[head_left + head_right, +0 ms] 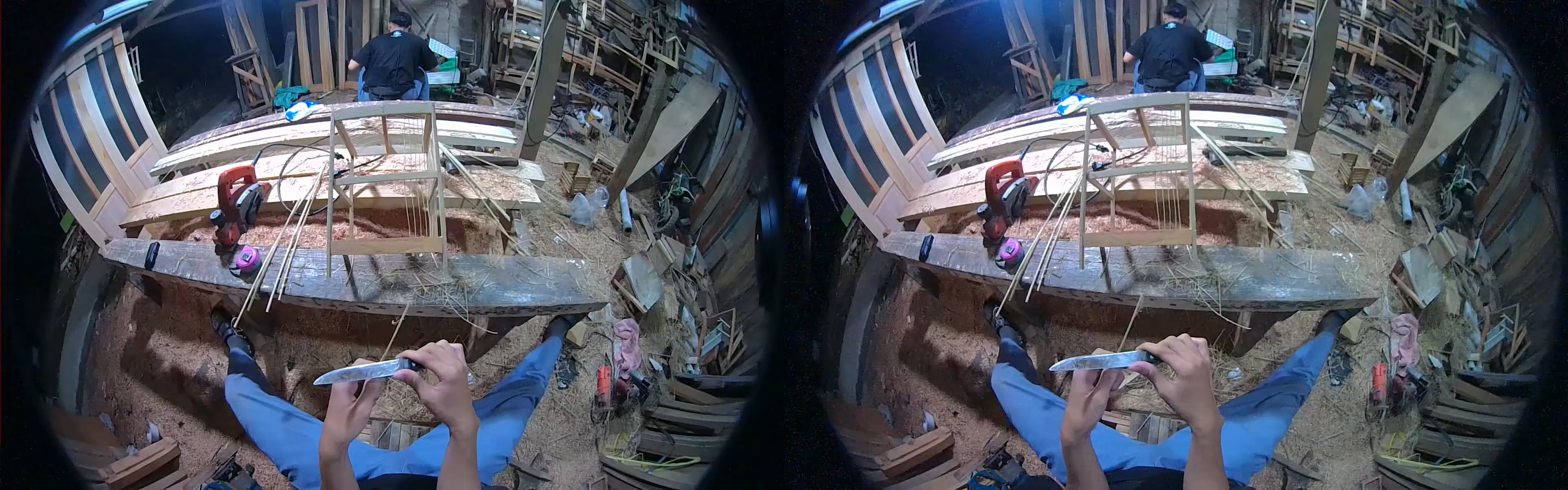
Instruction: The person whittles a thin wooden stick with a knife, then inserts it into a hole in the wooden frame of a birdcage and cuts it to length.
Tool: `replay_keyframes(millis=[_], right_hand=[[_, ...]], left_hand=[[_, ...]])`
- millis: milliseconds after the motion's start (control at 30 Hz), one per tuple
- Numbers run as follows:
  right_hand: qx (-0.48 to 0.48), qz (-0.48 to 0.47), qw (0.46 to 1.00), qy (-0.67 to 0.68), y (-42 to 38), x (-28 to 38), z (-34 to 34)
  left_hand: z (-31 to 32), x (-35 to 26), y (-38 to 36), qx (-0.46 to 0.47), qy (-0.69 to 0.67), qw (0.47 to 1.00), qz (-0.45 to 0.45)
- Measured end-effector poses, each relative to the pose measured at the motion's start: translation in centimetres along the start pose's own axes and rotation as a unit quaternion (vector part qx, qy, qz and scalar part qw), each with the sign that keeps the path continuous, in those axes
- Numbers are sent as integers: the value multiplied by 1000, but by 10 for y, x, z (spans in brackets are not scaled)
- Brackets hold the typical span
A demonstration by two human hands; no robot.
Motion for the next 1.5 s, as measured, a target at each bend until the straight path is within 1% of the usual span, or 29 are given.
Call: replay_keyframes(millis=[67,200,267,400,467,500,600,667,767,867,1000,1067,1100,1267,1333,1500], right_hand=[[-3,-8,1000,4,0,1,-3],[1,4,1000,-2,-4,0,-8],[5,14,1000,-8,-6,-2,-11],[-9,8,1000,-8,-7,-4,-16],[-9,6,1000,-12,-7,-4,-16],[-1,6,1000,-17,-6,-4,-16],[11,10,1000,-23,-4,-1,-15],[16,15,999,-23,-3,-2,-12],[14,10,1000,-26,-3,-5,-6],[9,16,999,-30,-3,-6,-1],[9,20,1000,-22,-4,-9,8],[12,21,1000,-14,-5,-10,11],[9,26,999,-18,-5,-10,12],[-2,37,999,-29,-8,-14,17],[-16,47,998,-26,-9,-14,18],[-12,53,998,-34,-10,-14,22]], left_hand=[[2,-5,-3,-18,6,1000,-5],[6,-4,-5,-9,26,1000,6],[8,0,-5,-15,4,1000,-15],[10,3,-4,-7,-5,1000,-17],[14,0,-1,17,39,999,14],[13,1,0,19,39,999,15],[13,2,1,18,7,1000,8],[12,2,0,1,-5,1000,-22],[2,12,4,2,-30,999,-21],[-1,14,7,13,-36,999,-3],[-2,20,12,4,-27,1000,-8],[-4,28,13,-20,-29,998,-50],[-5,30,14,-21,-31,998,-53],[-6,32,20,-6,-3,1000,-25],[-7,33,19,-5,-1,1000,-27],[-9,35,22,-6,-6,1000,-20]])
Point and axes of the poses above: each hand's wrist, its own y-axis towards the middle knuckle, its own z-axis out of the palm, x = y × z, the point moved 5 cm from there along y, towards the middle knuckle, and after that the axes turned 13 degrees about -y, right-handed, at the moved point
